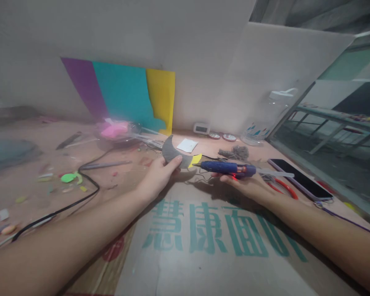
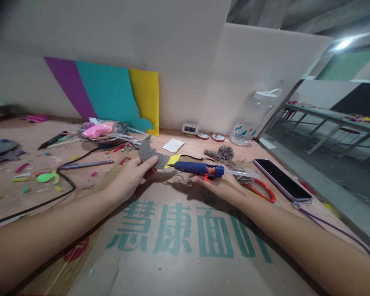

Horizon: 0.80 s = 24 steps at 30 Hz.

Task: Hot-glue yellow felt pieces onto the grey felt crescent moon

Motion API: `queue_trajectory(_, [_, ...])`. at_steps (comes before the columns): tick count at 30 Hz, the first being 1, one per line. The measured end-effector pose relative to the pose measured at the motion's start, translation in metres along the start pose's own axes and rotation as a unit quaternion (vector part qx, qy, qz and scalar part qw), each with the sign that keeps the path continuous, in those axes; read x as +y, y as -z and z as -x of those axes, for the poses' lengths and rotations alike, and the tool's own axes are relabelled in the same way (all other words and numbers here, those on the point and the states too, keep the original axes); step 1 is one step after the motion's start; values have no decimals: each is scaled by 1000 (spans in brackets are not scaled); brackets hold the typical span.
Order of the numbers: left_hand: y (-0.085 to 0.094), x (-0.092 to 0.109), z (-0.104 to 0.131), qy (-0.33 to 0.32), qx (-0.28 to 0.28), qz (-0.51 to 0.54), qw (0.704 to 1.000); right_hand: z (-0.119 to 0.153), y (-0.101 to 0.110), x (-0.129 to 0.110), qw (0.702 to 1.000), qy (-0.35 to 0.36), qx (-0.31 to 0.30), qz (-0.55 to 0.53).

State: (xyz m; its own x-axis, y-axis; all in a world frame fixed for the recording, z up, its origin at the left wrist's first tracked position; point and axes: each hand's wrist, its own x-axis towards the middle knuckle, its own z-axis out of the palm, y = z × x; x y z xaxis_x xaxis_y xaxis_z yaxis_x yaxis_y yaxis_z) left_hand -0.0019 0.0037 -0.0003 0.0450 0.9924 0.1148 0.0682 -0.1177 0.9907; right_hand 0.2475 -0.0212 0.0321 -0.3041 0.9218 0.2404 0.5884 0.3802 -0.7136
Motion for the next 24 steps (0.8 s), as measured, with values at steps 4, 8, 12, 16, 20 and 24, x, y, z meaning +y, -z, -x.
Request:
queue_trajectory(4, [0, 0, -1, 0, 1, -2, 1000, 1, -3, -3, 1000, 2, 16, -1])
queue_trajectory(8, [0, 0, -1, -4, 2, -8, 1000, 0, -4, -1, 1000, 6, 9, 5])
queue_trajectory(12, [-1, -1, -1, -5, 3, -4, 1000, -1, -5, -3, 1000, -14, 4, 10])
queue_trajectory(16, [0, -1, -1, -9, -6, -12, 1000, 0, -5, -2, 1000, -14, -1, 19])
queue_trajectory(20, [0, -1, -1, -13, -8, -28, 1000, 1, -6, 3, 1000, 11, 3, 17])
queue_trajectory(24, [0, -3, -2, -21, -9, -20, 1000, 1, -8, 0, 1000, 18, 20, 9])
